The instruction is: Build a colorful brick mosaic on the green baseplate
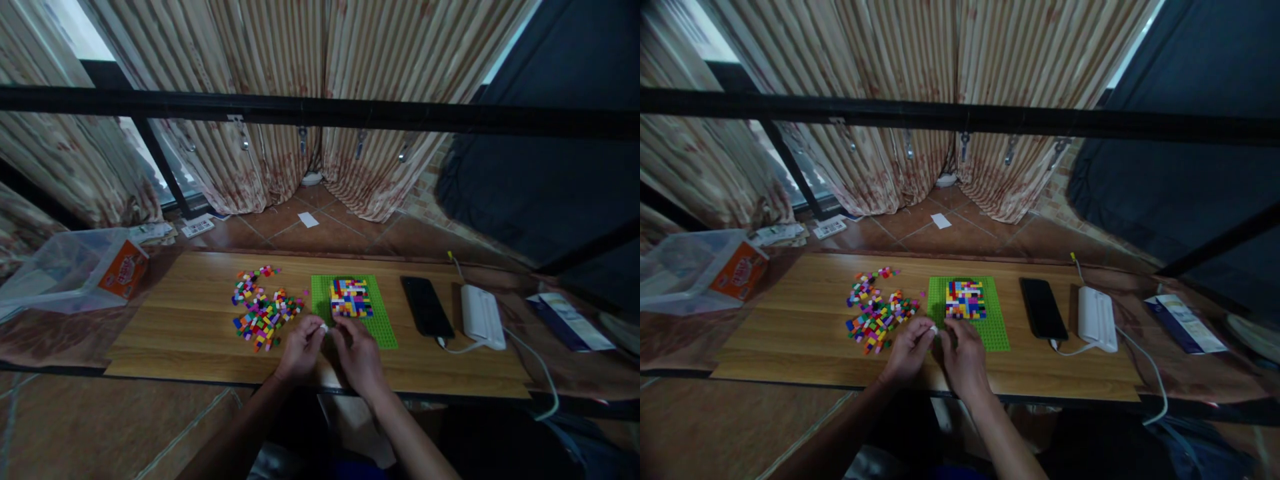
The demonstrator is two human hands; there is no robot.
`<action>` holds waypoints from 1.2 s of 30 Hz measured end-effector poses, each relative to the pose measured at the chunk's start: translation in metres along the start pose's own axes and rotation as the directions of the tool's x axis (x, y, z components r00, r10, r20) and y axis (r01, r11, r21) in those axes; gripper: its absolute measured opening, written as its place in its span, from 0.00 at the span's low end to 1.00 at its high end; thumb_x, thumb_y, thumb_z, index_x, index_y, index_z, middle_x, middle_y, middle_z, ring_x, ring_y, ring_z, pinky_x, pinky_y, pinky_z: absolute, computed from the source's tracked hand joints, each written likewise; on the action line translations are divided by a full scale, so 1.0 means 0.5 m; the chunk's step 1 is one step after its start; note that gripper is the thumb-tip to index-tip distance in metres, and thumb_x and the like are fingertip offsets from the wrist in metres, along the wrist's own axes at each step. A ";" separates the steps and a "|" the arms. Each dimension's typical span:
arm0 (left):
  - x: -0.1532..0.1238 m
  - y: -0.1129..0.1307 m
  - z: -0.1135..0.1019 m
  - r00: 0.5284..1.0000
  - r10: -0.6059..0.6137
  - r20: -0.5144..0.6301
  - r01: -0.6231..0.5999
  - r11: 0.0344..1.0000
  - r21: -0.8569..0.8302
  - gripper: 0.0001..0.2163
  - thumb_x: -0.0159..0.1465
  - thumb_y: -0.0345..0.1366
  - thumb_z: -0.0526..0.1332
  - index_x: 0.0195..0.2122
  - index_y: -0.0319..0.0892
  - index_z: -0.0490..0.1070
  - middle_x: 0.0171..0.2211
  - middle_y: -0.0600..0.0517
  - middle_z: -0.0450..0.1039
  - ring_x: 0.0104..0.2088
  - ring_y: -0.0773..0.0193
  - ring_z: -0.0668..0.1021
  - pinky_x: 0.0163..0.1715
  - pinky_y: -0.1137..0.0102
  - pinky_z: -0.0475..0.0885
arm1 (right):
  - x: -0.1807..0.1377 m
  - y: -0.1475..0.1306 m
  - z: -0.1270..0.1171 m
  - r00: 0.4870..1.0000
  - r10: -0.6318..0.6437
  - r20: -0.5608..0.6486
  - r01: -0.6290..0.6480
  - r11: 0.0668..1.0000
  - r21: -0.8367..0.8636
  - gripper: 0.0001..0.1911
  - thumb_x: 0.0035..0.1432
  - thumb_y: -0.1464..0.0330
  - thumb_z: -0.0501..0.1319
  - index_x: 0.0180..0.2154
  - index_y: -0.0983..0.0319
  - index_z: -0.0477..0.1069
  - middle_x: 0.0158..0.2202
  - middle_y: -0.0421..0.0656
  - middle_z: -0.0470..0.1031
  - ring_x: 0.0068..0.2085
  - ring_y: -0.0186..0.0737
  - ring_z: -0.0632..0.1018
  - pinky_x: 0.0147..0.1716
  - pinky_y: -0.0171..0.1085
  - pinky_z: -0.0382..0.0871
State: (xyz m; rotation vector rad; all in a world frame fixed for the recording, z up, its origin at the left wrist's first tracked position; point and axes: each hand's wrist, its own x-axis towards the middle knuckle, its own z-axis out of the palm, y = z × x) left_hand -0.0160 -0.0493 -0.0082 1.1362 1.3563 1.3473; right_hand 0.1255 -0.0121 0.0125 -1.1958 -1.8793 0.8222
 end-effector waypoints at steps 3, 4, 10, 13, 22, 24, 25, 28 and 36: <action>0.002 -0.003 -0.004 0.999 0.039 0.003 -0.039 0.999 0.007 0.08 0.65 0.41 0.57 0.39 0.42 0.68 0.31 0.53 0.75 0.33 0.66 0.77 0.34 0.72 0.70 | -0.021 -0.018 0.023 0.999 0.035 -0.003 -0.035 0.999 -0.001 0.13 0.63 0.64 0.56 0.45 0.58 0.76 0.42 0.47 0.78 0.44 0.46 0.77 0.45 0.43 0.70; 0.002 -0.004 -0.005 0.999 0.042 0.000 -0.042 0.999 0.005 0.08 0.65 0.41 0.58 0.39 0.42 0.68 0.31 0.53 0.75 0.33 0.65 0.77 0.35 0.72 0.71 | -0.021 -0.020 0.027 0.999 0.047 -0.004 -0.047 0.999 0.008 0.13 0.63 0.64 0.56 0.44 0.58 0.76 0.41 0.47 0.78 0.43 0.46 0.77 0.45 0.43 0.70; 0.006 -0.014 -0.007 0.997 0.078 0.003 -0.078 0.996 0.052 0.08 0.64 0.40 0.59 0.38 0.41 0.72 0.33 0.51 0.75 0.33 0.64 0.78 0.35 0.71 0.73 | -0.020 -0.020 0.024 0.995 0.095 0.025 -0.096 0.994 0.056 0.11 0.63 0.66 0.56 0.40 0.58 0.78 0.38 0.46 0.78 0.39 0.44 0.78 0.42 0.41 0.70; 0.007 -0.019 -0.007 0.995 0.095 -0.006 -0.094 0.993 0.076 0.09 0.63 0.40 0.60 0.39 0.41 0.74 0.33 0.51 0.76 0.32 0.65 0.77 0.34 0.71 0.74 | -0.020 -0.017 0.015 0.994 0.103 0.040 -0.107 0.989 0.106 0.11 0.61 0.65 0.57 0.38 0.58 0.78 0.37 0.45 0.79 0.38 0.43 0.79 0.41 0.40 0.71; 0.007 -0.024 -0.008 0.998 0.058 0.005 -0.058 0.995 0.078 0.12 0.63 0.41 0.60 0.44 0.41 0.73 0.31 0.51 0.76 0.28 0.66 0.78 0.29 0.72 0.75 | 0.079 0.061 -0.081 0.927 0.240 -0.289 -0.255 0.967 -0.013 0.17 0.55 0.58 0.60 0.39 0.63 0.77 0.33 0.48 0.80 0.33 0.45 0.79 0.34 0.41 0.69; 0.007 -0.022 -0.008 0.998 0.057 0.003 -0.057 0.994 0.092 0.11 0.63 0.40 0.60 0.43 0.41 0.73 0.30 0.52 0.75 0.27 0.66 0.78 0.28 0.73 0.75 | 0.099 0.076 -0.089 0.935 0.216 -0.280 -0.252 0.963 -0.099 0.17 0.55 0.58 0.59 0.39 0.64 0.78 0.32 0.49 0.80 0.32 0.45 0.78 0.33 0.40 0.69; 0.007 -0.021 -0.007 0.998 0.056 0.001 -0.056 0.994 0.098 0.10 0.63 0.39 0.60 0.43 0.41 0.73 0.30 0.52 0.75 0.27 0.66 0.78 0.28 0.73 0.75 | 0.106 0.081 -0.089 0.940 0.204 -0.272 -0.247 0.960 -0.135 0.18 0.55 0.59 0.59 0.40 0.64 0.78 0.32 0.49 0.80 0.31 0.44 0.78 0.33 0.40 0.69; 0.007 -0.021 -0.006 0.999 0.055 -0.001 -0.054 0.992 0.110 0.10 0.63 0.38 0.60 0.43 0.41 0.73 0.31 0.51 0.76 0.28 0.66 0.78 0.28 0.73 0.75 | 0.117 0.084 -0.080 0.951 0.168 -0.260 -0.229 0.948 -0.223 0.18 0.57 0.60 0.58 0.41 0.64 0.78 0.32 0.48 0.80 0.31 0.44 0.78 0.34 0.39 0.68; 0.006 -0.025 -0.004 0.998 0.060 -0.008 -0.059 0.990 0.129 0.09 0.62 0.36 0.59 0.42 0.40 0.73 0.32 0.51 0.76 0.27 0.67 0.78 0.27 0.74 0.75 | 0.124 0.072 -0.070 0.961 0.117 -0.251 -0.194 0.933 -0.305 0.15 0.57 0.63 0.58 0.40 0.63 0.79 0.34 0.48 0.80 0.32 0.42 0.78 0.33 0.38 0.67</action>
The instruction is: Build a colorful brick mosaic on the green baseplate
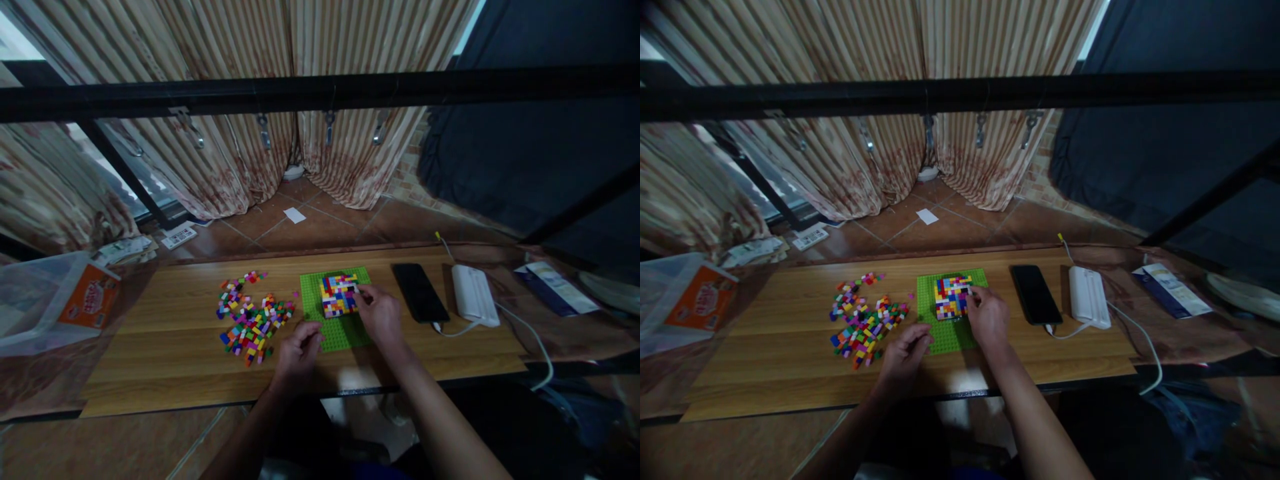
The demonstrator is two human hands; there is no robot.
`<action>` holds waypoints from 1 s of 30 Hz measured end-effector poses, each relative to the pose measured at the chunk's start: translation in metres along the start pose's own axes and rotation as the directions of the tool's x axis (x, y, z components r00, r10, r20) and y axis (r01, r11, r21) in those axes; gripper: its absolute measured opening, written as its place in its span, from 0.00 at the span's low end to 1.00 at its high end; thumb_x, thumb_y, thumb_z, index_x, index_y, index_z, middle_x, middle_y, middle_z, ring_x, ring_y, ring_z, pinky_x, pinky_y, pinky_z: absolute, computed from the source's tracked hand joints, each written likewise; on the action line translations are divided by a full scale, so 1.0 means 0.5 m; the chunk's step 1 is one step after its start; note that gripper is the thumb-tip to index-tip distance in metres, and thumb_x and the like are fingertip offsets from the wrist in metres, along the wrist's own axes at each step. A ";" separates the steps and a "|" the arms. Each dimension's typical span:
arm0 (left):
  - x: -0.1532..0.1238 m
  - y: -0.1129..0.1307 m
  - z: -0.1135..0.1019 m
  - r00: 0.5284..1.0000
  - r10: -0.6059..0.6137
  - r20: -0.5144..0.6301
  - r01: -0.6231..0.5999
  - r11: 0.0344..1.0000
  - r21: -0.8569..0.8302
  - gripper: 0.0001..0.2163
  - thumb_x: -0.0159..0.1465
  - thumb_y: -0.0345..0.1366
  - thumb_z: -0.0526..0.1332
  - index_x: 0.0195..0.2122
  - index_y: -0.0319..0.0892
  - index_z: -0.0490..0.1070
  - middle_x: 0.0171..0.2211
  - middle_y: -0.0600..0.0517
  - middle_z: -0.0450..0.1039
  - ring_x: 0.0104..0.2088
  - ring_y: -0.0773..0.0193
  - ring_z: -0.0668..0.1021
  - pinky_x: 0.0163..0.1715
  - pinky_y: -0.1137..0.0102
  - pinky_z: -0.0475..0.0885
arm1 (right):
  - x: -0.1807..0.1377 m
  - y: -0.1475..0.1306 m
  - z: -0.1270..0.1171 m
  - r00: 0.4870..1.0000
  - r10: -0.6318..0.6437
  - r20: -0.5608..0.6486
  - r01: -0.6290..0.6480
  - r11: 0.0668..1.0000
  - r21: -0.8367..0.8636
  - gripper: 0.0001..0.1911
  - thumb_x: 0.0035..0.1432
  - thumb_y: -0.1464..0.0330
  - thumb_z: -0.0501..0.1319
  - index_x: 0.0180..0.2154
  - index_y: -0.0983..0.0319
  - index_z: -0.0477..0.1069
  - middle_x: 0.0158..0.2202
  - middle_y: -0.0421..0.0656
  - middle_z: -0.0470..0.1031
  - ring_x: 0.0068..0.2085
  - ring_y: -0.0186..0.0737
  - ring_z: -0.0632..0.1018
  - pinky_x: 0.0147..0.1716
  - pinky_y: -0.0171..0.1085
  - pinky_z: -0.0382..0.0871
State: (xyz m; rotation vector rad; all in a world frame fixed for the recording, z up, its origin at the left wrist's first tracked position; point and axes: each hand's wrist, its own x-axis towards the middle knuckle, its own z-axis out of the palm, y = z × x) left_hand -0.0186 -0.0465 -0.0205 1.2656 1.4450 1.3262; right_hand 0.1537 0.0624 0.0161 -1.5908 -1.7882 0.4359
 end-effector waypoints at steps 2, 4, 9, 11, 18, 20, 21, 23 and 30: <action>0.000 0.003 -0.001 1.000 0.005 0.005 -0.006 1.000 0.013 0.08 0.62 0.35 0.59 0.42 0.40 0.73 0.31 0.52 0.76 0.26 0.68 0.78 0.27 0.74 0.75 | 0.000 0.003 0.001 1.000 -0.015 -0.006 0.015 1.000 0.005 0.15 0.57 0.64 0.59 0.40 0.63 0.80 0.34 0.48 0.80 0.32 0.43 0.78 0.35 0.39 0.68; 0.000 0.005 -0.001 1.000 0.012 0.001 -0.012 1.000 0.021 0.08 0.62 0.34 0.59 0.41 0.40 0.73 0.31 0.52 0.76 0.26 0.68 0.78 0.27 0.74 0.75 | -0.001 0.007 0.003 0.999 -0.040 -0.004 0.040 0.999 0.015 0.15 0.58 0.64 0.59 0.40 0.63 0.80 0.35 0.49 0.80 0.34 0.44 0.79 0.37 0.39 0.69; -0.001 0.010 0.001 1.000 0.009 -0.006 -0.008 1.000 0.026 0.08 0.62 0.34 0.59 0.41 0.41 0.73 0.30 0.52 0.76 0.25 0.68 0.78 0.26 0.74 0.75 | -0.002 0.012 0.005 0.998 -0.063 -0.009 0.063 0.997 0.048 0.14 0.58 0.64 0.59 0.40 0.64 0.81 0.38 0.51 0.81 0.37 0.46 0.79 0.39 0.41 0.70; -0.002 0.010 0.002 1.000 0.006 -0.003 -0.006 1.000 0.030 0.08 0.62 0.34 0.59 0.41 0.41 0.73 0.31 0.52 0.77 0.26 0.67 0.78 0.26 0.74 0.75 | -0.001 0.014 0.005 0.998 -0.055 -0.008 0.055 0.995 0.082 0.14 0.57 0.64 0.60 0.39 0.64 0.81 0.37 0.52 0.81 0.36 0.46 0.80 0.39 0.42 0.71; -0.001 0.013 0.002 1.000 -0.006 -0.011 0.007 0.999 0.046 0.08 0.62 0.34 0.59 0.40 0.42 0.74 0.31 0.52 0.76 0.27 0.67 0.78 0.27 0.73 0.75 | 0.006 0.028 0.012 0.997 0.068 0.031 -0.074 0.954 0.290 0.14 0.51 0.60 0.65 0.37 0.62 0.82 0.37 0.49 0.82 0.36 0.46 0.80 0.40 0.42 0.71; -0.001 0.011 0.002 1.000 -0.004 -0.004 0.004 0.998 0.055 0.07 0.62 0.35 0.59 0.40 0.42 0.74 0.31 0.52 0.76 0.27 0.67 0.78 0.27 0.73 0.74 | 0.007 0.032 0.015 0.993 0.108 0.056 -0.121 0.931 0.343 0.16 0.50 0.58 0.66 0.36 0.61 0.82 0.35 0.48 0.82 0.33 0.45 0.79 0.37 0.42 0.71; -0.002 0.009 0.002 1.000 -0.001 -0.002 0.001 0.998 0.056 0.07 0.62 0.35 0.59 0.40 0.42 0.74 0.31 0.52 0.76 0.26 0.67 0.77 0.27 0.73 0.74 | 0.008 0.034 0.016 0.991 0.121 0.062 -0.135 0.923 0.359 0.16 0.49 0.58 0.66 0.36 0.61 0.82 0.33 0.48 0.82 0.32 0.45 0.78 0.36 0.42 0.70; -0.002 0.005 0.002 1.000 0.007 0.002 -0.007 0.999 0.047 0.08 0.63 0.36 0.59 0.41 0.41 0.74 0.30 0.52 0.76 0.26 0.67 0.77 0.27 0.73 0.73 | 0.007 0.036 0.017 0.989 0.130 0.064 -0.145 0.913 0.380 0.18 0.48 0.56 0.66 0.37 0.62 0.82 0.32 0.48 0.82 0.31 0.44 0.78 0.34 0.42 0.70; -0.004 0.009 0.002 1.000 0.011 -0.008 -0.011 1.000 0.000 0.08 0.63 0.38 0.59 0.41 0.41 0.72 0.28 0.53 0.73 0.27 0.67 0.75 0.27 0.73 0.72 | -0.010 0.049 0.015 0.988 0.124 0.088 -0.152 0.847 0.510 0.25 0.46 0.52 0.67 0.41 0.64 0.80 0.34 0.48 0.82 0.33 0.43 0.79 0.34 0.41 0.73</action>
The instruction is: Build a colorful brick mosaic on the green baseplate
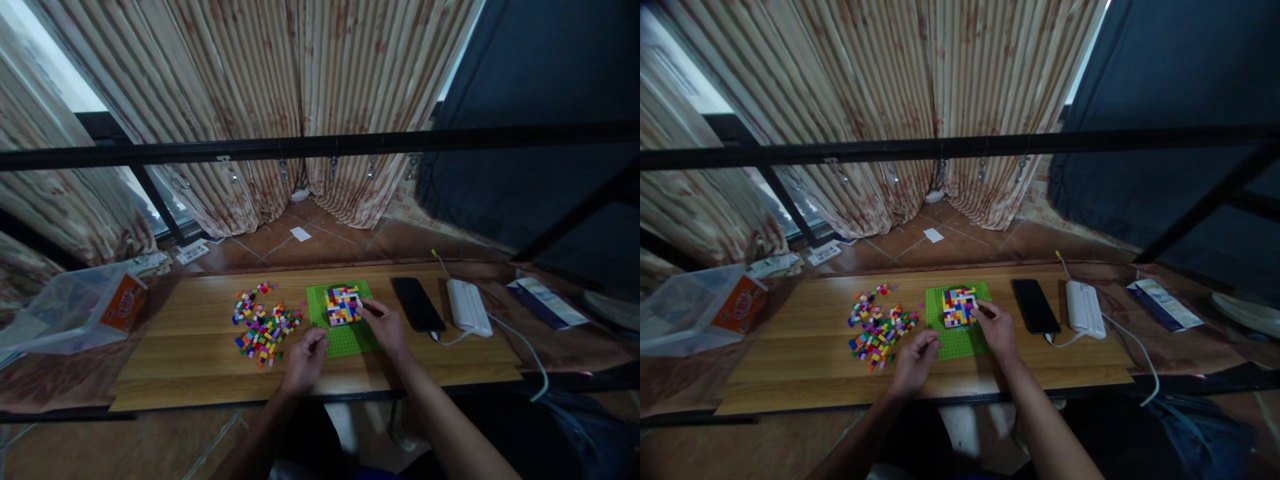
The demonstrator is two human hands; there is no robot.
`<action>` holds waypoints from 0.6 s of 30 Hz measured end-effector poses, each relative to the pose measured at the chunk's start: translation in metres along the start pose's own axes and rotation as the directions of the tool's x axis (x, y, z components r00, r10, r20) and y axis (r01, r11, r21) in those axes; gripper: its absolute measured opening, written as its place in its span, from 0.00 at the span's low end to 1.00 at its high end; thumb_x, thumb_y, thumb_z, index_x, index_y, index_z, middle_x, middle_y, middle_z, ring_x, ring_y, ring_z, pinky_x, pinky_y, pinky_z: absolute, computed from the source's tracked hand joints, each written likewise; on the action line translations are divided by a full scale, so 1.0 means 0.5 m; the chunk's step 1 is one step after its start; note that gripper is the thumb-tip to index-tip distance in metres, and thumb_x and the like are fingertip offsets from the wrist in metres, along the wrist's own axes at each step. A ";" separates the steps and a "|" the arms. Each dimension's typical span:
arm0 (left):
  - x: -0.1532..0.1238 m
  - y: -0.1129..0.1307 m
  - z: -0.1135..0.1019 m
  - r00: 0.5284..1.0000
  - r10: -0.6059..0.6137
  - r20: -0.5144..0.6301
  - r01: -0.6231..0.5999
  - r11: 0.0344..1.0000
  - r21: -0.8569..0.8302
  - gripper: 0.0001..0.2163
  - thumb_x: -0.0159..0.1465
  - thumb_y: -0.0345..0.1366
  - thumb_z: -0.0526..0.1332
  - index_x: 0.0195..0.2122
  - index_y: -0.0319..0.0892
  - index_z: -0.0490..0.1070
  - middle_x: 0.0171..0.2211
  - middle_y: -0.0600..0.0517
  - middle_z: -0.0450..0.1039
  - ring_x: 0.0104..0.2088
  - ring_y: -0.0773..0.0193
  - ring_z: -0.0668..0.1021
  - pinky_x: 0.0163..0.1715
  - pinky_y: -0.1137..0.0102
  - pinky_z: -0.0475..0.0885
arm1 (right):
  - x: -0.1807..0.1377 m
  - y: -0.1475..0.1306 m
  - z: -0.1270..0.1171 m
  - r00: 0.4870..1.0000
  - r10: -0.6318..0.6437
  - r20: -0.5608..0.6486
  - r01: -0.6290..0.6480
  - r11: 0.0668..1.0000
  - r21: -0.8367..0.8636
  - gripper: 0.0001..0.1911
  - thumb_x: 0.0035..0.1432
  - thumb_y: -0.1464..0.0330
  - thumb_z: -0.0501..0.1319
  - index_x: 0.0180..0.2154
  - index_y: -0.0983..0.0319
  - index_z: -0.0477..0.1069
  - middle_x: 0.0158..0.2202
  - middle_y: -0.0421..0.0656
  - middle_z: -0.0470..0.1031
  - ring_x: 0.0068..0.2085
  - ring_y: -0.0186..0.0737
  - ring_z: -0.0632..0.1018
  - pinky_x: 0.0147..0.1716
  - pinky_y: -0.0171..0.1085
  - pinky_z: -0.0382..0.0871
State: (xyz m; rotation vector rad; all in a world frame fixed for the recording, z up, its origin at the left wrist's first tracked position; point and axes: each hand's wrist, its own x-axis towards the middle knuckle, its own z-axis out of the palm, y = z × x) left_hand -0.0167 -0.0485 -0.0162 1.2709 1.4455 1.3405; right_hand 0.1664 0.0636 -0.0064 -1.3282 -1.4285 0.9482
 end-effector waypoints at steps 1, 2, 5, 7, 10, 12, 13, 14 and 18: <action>0.000 0.002 0.000 1.000 0.004 0.000 -0.004 1.000 0.001 0.08 0.63 0.37 0.59 0.41 0.41 0.72 0.28 0.53 0.73 0.27 0.67 0.75 0.27 0.73 0.72 | -0.001 0.002 -0.002 1.000 0.004 -0.006 -0.004 1.000 0.014 0.26 0.46 0.52 0.66 0.42 0.64 0.80 0.35 0.48 0.82 0.34 0.44 0.79 0.35 0.41 0.73; 0.000 0.003 0.000 1.000 0.008 0.002 -0.008 1.000 0.002 0.08 0.63 0.37 0.58 0.41 0.41 0.72 0.28 0.54 0.73 0.27 0.67 0.75 0.27 0.73 0.72 | 0.000 0.005 -0.005 1.000 0.011 -0.014 -0.011 1.000 0.024 0.27 0.47 0.51 0.66 0.42 0.65 0.80 0.36 0.48 0.82 0.35 0.44 0.80 0.35 0.41 0.73; 0.000 0.005 0.000 1.000 0.009 0.010 -0.009 1.000 -0.001 0.09 0.63 0.37 0.58 0.41 0.41 0.72 0.27 0.54 0.73 0.27 0.66 0.75 0.28 0.73 0.72 | 0.011 0.010 -0.012 0.997 0.045 -0.054 -0.044 0.999 0.027 0.28 0.50 0.50 0.62 0.42 0.65 0.79 0.38 0.50 0.82 0.37 0.46 0.80 0.35 0.41 0.73; 0.001 0.004 0.000 1.000 0.007 0.009 -0.007 1.000 -0.006 0.09 0.63 0.37 0.58 0.41 0.41 0.72 0.28 0.54 0.73 0.27 0.67 0.75 0.28 0.73 0.72 | 0.021 0.011 -0.015 0.994 0.077 -0.072 -0.076 0.997 0.015 0.28 0.50 0.49 0.61 0.39 0.66 0.80 0.37 0.51 0.82 0.36 0.47 0.80 0.34 0.40 0.72; 0.002 0.000 0.001 1.000 0.007 0.014 -0.006 1.000 -0.005 0.09 0.63 0.37 0.58 0.41 0.41 0.72 0.28 0.54 0.73 0.27 0.67 0.75 0.28 0.73 0.72 | 0.033 0.006 -0.013 0.990 0.123 -0.065 -0.124 0.992 -0.012 0.27 0.48 0.48 0.62 0.34 0.66 0.80 0.31 0.49 0.81 0.32 0.46 0.80 0.31 0.39 0.71; 0.002 -0.005 0.001 1.000 0.007 0.019 -0.007 1.000 -0.005 0.09 0.63 0.37 0.58 0.41 0.41 0.72 0.28 0.54 0.72 0.27 0.67 0.75 0.28 0.73 0.72 | 0.039 0.001 -0.008 0.988 0.150 -0.048 -0.151 0.988 -0.028 0.26 0.45 0.48 0.63 0.31 0.65 0.81 0.28 0.47 0.81 0.30 0.45 0.79 0.29 0.38 0.70; 0.002 -0.007 0.002 1.000 0.004 0.022 -0.004 1.000 -0.008 0.09 0.63 0.37 0.58 0.41 0.41 0.72 0.28 0.54 0.72 0.27 0.67 0.75 0.28 0.73 0.72 | 0.042 -0.002 -0.005 0.986 0.164 -0.040 -0.165 0.986 -0.035 0.25 0.44 0.48 0.64 0.30 0.64 0.80 0.27 0.47 0.81 0.30 0.44 0.79 0.29 0.38 0.70; 0.002 -0.010 0.002 1.000 -0.001 0.024 0.001 1.000 -0.015 0.09 0.63 0.37 0.58 0.42 0.41 0.72 0.29 0.53 0.73 0.27 0.67 0.75 0.28 0.73 0.72 | 0.045 -0.004 -0.003 0.984 0.178 -0.033 -0.179 0.983 -0.041 0.25 0.42 0.48 0.65 0.29 0.64 0.80 0.27 0.46 0.81 0.30 0.44 0.79 0.29 0.38 0.69; 0.001 -0.017 0.004 1.000 -0.015 0.019 0.015 0.999 -0.035 0.09 0.63 0.37 0.59 0.42 0.41 0.73 0.31 0.52 0.74 0.28 0.67 0.76 0.29 0.73 0.73 | 0.059 -0.012 -0.002 0.969 0.246 0.001 -0.245 0.968 -0.052 0.24 0.39 0.50 0.68 0.27 0.64 0.80 0.26 0.46 0.80 0.27 0.41 0.77 0.26 0.36 0.68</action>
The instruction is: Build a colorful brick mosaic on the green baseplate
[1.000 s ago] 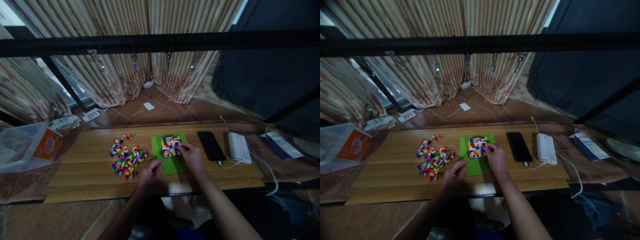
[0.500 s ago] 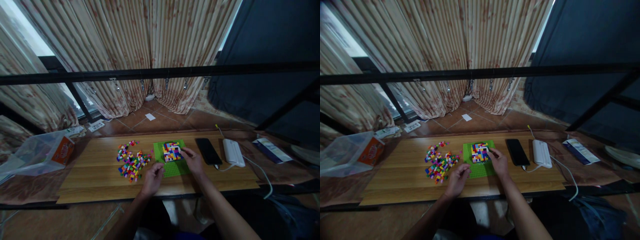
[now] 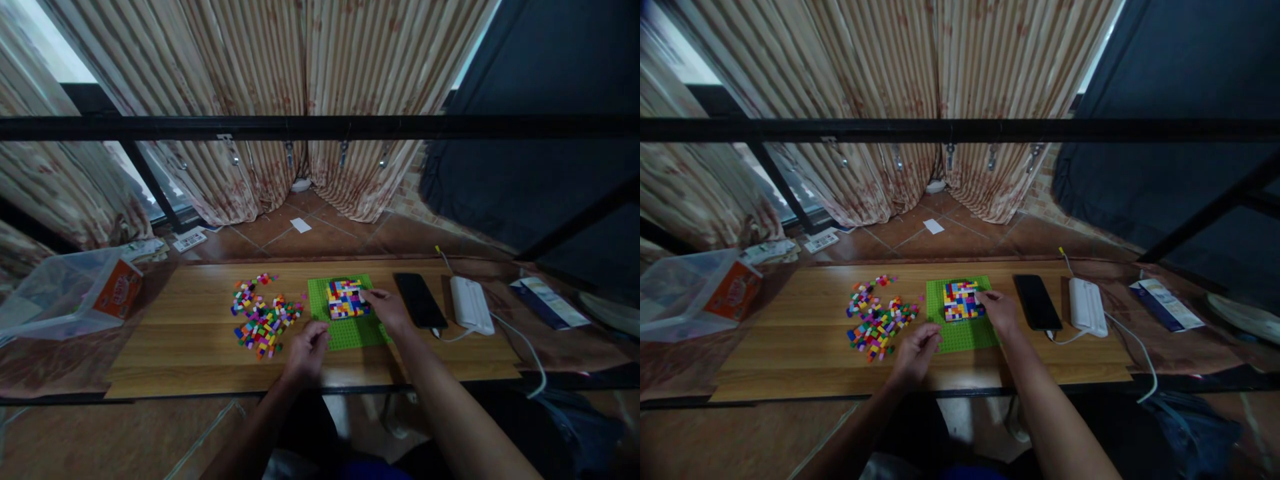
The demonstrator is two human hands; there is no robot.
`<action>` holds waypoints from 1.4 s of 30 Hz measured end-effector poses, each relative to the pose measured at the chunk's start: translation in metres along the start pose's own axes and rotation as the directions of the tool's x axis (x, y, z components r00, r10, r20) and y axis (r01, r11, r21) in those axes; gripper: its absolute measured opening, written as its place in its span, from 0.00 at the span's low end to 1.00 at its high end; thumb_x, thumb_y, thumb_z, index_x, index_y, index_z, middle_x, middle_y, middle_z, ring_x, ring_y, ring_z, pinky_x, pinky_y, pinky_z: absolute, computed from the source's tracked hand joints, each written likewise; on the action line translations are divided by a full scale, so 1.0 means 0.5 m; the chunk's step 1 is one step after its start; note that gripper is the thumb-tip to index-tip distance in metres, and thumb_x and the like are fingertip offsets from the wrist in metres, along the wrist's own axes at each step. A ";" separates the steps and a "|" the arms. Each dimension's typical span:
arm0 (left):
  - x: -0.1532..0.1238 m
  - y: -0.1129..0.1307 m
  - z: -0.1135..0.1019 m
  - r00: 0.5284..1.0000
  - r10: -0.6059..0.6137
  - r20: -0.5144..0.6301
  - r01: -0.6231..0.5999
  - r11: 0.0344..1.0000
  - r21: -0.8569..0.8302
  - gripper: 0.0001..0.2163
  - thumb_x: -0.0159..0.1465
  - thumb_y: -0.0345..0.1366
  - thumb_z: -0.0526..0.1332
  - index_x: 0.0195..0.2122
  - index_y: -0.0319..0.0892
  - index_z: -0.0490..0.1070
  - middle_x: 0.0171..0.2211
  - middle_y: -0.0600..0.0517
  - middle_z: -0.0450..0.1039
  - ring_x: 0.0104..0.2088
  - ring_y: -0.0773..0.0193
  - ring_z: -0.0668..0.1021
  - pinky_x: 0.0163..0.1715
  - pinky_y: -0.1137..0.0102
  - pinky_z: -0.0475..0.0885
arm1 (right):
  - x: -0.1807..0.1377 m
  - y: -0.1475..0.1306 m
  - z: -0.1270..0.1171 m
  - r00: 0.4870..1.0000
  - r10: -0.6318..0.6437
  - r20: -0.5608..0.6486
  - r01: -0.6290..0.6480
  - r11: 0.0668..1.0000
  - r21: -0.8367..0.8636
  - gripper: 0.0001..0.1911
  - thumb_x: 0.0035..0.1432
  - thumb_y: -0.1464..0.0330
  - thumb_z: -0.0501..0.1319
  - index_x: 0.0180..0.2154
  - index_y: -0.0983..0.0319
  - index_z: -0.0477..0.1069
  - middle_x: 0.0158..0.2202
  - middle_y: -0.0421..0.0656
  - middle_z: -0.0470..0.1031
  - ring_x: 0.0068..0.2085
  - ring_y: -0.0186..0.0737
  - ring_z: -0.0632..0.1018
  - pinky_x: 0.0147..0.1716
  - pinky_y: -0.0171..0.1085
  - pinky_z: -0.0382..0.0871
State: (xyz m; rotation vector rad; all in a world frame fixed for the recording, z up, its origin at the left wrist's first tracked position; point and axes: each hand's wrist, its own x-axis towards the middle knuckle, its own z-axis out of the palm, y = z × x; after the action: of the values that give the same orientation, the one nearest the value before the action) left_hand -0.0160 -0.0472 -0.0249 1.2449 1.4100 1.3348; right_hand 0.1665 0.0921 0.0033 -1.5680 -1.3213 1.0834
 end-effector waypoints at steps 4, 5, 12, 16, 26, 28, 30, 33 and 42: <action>0.000 0.002 0.001 1.000 0.005 0.000 -0.005 1.000 0.007 0.09 0.63 0.37 0.59 0.42 0.41 0.73 0.31 0.51 0.74 0.28 0.66 0.77 0.28 0.73 0.73 | 0.012 -0.010 -0.007 0.997 0.070 0.045 -0.069 0.997 -0.014 0.22 0.37 0.52 0.70 0.28 0.64 0.80 0.23 0.44 0.79 0.24 0.38 0.75 0.21 0.33 0.64; -0.001 0.003 0.001 1.000 0.006 0.002 -0.006 1.000 0.003 0.09 0.63 0.37 0.59 0.42 0.41 0.73 0.31 0.51 0.74 0.28 0.66 0.77 0.28 0.73 0.74 | 0.014 -0.012 -0.008 0.995 0.084 0.055 -0.084 0.996 -0.019 0.21 0.36 0.53 0.70 0.28 0.64 0.80 0.23 0.44 0.78 0.23 0.37 0.75 0.20 0.33 0.63; -0.004 0.016 -0.001 1.000 0.018 0.010 -0.019 0.999 0.046 0.08 0.63 0.35 0.58 0.42 0.42 0.74 0.31 0.51 0.76 0.28 0.66 0.77 0.28 0.73 0.73 | 0.022 -0.020 -0.014 0.984 0.141 0.113 -0.136 0.990 -0.046 0.20 0.36 0.56 0.73 0.29 0.65 0.80 0.21 0.43 0.78 0.21 0.36 0.74 0.17 0.31 0.62; -0.004 0.027 -0.001 1.000 -0.005 0.006 0.004 0.998 0.068 0.08 0.63 0.34 0.58 0.41 0.42 0.74 0.32 0.51 0.77 0.27 0.66 0.77 0.28 0.73 0.73 | 0.022 -0.013 -0.014 0.980 0.143 0.135 -0.136 0.989 -0.063 0.20 0.38 0.56 0.72 0.29 0.64 0.80 0.22 0.43 0.78 0.22 0.35 0.74 0.18 0.31 0.63; -0.004 0.010 -0.003 0.999 0.045 0.011 -0.046 0.997 0.065 0.09 0.64 0.38 0.58 0.41 0.42 0.74 0.30 0.51 0.76 0.27 0.65 0.77 0.28 0.72 0.73 | 0.010 -0.005 -0.020 0.993 0.041 0.108 -0.037 0.998 -0.042 0.22 0.37 0.50 0.70 0.24 0.63 0.78 0.21 0.43 0.77 0.23 0.37 0.74 0.20 0.32 0.63; -0.005 0.004 0.000 0.999 0.045 -0.003 -0.045 0.999 0.022 0.10 0.64 0.39 0.58 0.41 0.41 0.73 0.30 0.51 0.75 0.28 0.65 0.77 0.28 0.72 0.73 | -0.002 -0.004 -0.025 0.998 0.017 0.060 -0.018 1.000 0.000 0.27 0.42 0.45 0.66 0.25 0.64 0.78 0.22 0.44 0.77 0.23 0.38 0.75 0.21 0.33 0.65; -0.007 0.004 0.001 0.998 0.054 -0.023 -0.054 0.998 -0.010 0.10 0.65 0.40 0.58 0.42 0.41 0.72 0.29 0.51 0.74 0.27 0.66 0.76 0.27 0.73 0.73 | -0.019 -0.002 -0.032 1.000 -0.001 -0.022 0.002 0.999 0.043 0.32 0.47 0.41 0.59 0.29 0.65 0.77 0.25 0.47 0.78 0.24 0.38 0.75 0.22 0.35 0.68; -0.012 0.013 0.002 0.992 0.112 -0.059 -0.110 0.994 0.027 0.09 0.65 0.39 0.58 0.41 0.41 0.72 0.28 0.53 0.74 0.27 0.67 0.76 0.28 0.74 0.72 | -0.053 -0.001 -0.041 0.993 -0.029 -0.117 0.038 0.996 0.077 0.35 0.48 0.39 0.57 0.32 0.66 0.76 0.27 0.49 0.78 0.26 0.39 0.75 0.25 0.37 0.69; -0.067 0.051 -0.047 0.966 0.221 -0.135 -0.176 0.943 0.282 0.08 0.65 0.34 0.56 0.40 0.42 0.75 0.34 0.49 0.79 0.35 0.63 0.80 0.39 0.71 0.75 | -0.222 -0.019 0.030 0.927 -0.342 0.153 0.351 0.936 -0.037 0.17 0.60 0.54 0.58 0.36 0.60 0.77 0.37 0.46 0.80 0.38 0.44 0.79 0.39 0.40 0.72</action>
State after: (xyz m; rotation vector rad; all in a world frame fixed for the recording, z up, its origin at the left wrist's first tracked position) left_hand -0.0295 -0.0859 0.0005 1.5174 1.6597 1.4453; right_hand 0.1396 -0.0157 0.0201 -1.2533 -1.6727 0.9509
